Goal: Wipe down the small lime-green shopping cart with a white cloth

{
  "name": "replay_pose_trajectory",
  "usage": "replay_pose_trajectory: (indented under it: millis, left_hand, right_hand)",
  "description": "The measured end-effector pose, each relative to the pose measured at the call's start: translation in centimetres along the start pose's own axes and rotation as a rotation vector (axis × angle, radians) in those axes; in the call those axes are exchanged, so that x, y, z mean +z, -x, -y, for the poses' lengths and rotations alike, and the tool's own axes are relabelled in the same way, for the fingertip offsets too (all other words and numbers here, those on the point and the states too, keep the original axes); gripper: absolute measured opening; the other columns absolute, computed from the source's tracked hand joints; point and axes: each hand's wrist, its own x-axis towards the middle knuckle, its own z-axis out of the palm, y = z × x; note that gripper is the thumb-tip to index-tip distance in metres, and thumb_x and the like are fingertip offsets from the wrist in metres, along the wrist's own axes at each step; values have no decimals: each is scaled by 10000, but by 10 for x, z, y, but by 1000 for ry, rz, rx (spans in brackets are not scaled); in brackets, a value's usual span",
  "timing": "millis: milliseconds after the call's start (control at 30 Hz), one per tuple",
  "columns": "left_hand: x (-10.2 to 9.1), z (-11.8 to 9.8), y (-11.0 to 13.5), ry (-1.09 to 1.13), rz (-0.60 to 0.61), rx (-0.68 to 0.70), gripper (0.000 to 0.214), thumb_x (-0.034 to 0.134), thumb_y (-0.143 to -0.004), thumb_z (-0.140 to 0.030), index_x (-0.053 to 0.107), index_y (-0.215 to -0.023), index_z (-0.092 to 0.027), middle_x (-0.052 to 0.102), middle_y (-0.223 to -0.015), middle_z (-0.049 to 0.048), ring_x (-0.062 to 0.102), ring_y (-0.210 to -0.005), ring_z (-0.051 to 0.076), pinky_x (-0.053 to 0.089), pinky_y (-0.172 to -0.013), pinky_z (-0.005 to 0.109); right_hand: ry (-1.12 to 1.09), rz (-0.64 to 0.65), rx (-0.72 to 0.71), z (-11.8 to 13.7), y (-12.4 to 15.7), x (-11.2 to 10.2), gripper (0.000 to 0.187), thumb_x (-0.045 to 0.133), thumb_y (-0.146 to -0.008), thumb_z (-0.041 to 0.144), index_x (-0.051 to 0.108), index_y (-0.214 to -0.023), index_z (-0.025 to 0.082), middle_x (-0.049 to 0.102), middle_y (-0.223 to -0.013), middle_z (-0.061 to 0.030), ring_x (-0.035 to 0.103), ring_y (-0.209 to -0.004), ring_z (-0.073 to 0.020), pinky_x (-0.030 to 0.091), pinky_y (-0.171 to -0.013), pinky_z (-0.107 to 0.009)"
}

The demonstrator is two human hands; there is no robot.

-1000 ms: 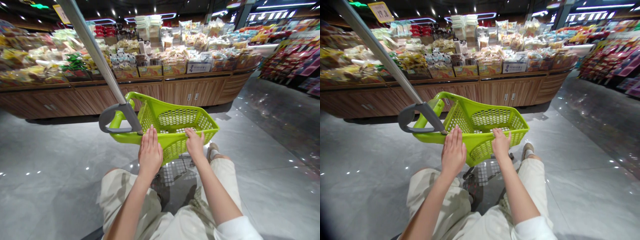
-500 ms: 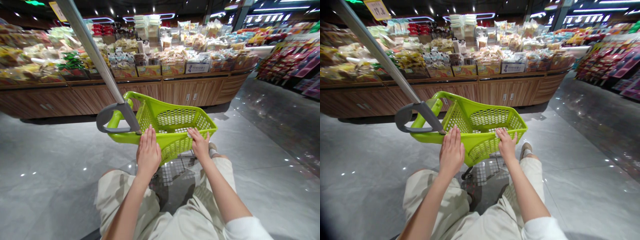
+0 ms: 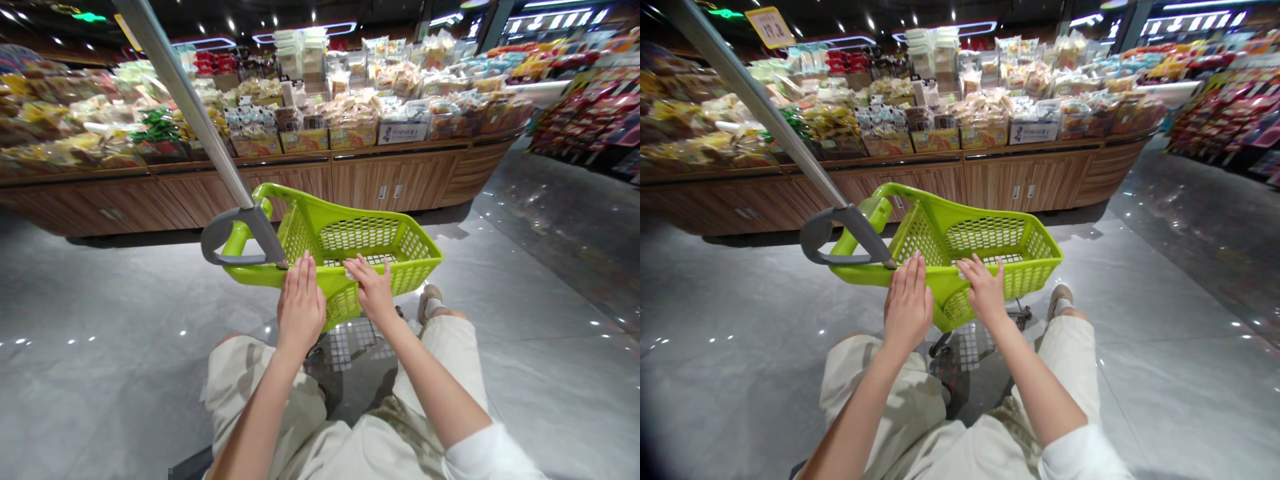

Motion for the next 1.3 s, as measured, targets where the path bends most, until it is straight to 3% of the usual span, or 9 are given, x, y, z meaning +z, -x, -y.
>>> replay_pose_trajectory:
  millis: [100,200,333,467,533,833,967,1133,1300]
  left_hand:
    - [-1,1,1,9,2,11,631,377,-937,-176,197,-1536,-92,304,-1593,133,264,-1473,253,232,-1209,456]
    - [-1,-1,2,17,-6,2,631,388,-933,-179,211,-1532,-90,309,-1590,142,269,-1471,259,233,-1210,464]
    - [0,-5,2,25,-23,-16,616,403,-929,-185,252,-1516,-78,320,-1581,162,281,-1466,274,238,-1206,484]
    - [0,-3,3,17,-29,6,613,399,-924,-167,256,-1513,-75,333,-1573,171,278,-1468,275,244,-1203,485]
    - [-1,-2,3,10,-37,16,620,392,-924,-162,242,-1521,-88,340,-1571,165,284,-1466,271,246,-1202,483]
    - [-2,-3,5,28,-34,-8,651,387,-930,-166,178,-1544,-118,337,-1578,135,293,-1462,256,240,-1206,479]
    - [-1,-6,4,25,-37,-32,634,401,-925,-172,223,-1527,-86,342,-1572,153,291,-1461,275,240,-1206,488]
    - [0,-6,4,-2,-31,-16,619,401,-917,-154,259,-1516,-91,346,-1571,150,295,-1461,278,247,-1204,481]
    - [0,-4,5,-4,-37,-24,623,391,-932,-168,226,-1528,-94,348,-1571,146,294,-1462,257,246,-1206,469]
  right_hand:
    - [110,-82,149,-59,17,-12,708,357,-751,-8,547,-1340,336,592,-1386,6,396,-1409,-218,22,-1156,-658]
    - [147,-175,310,-80,23,-15,658,350,-774,8,587,-1307,312,596,-1382,-19,397,-1407,-247,4,-1141,-683]
    - [56,-175,350,-25,11,1,642,331,-767,-6,599,-1293,245,600,-1374,-59,447,-1373,-226,35,-1166,-639]
    - [-124,-24,31,57,-5,17,636,357,-794,23,513,-1384,205,520,-1457,-62,381,-1415,-159,154,-1201,-473]
    - [-142,10,-63,71,-7,16,654,374,-797,28,474,-1416,216,492,-1482,-57,359,-1426,-145,131,-1208,-458]
    - [97,-99,179,-53,19,-8,724,359,-741,-20,514,-1365,313,577,-1403,-5,399,-1408,-206,53,-1169,-627]
    - [119,-150,267,-17,8,1,657,358,-760,-13,538,-1348,220,602,-1369,-77,456,-1367,-237,91,-1171,-607]
    - [-28,-12,-85,69,-15,15,606,403,-805,52,485,-1396,155,568,-1406,-97,434,-1377,-182,143,-1207,-436]
    - [24,0,-95,29,-2,8,772,380,-713,-30,415,-1447,204,526,-1452,-68,382,-1415,-171,48,-1203,-526]
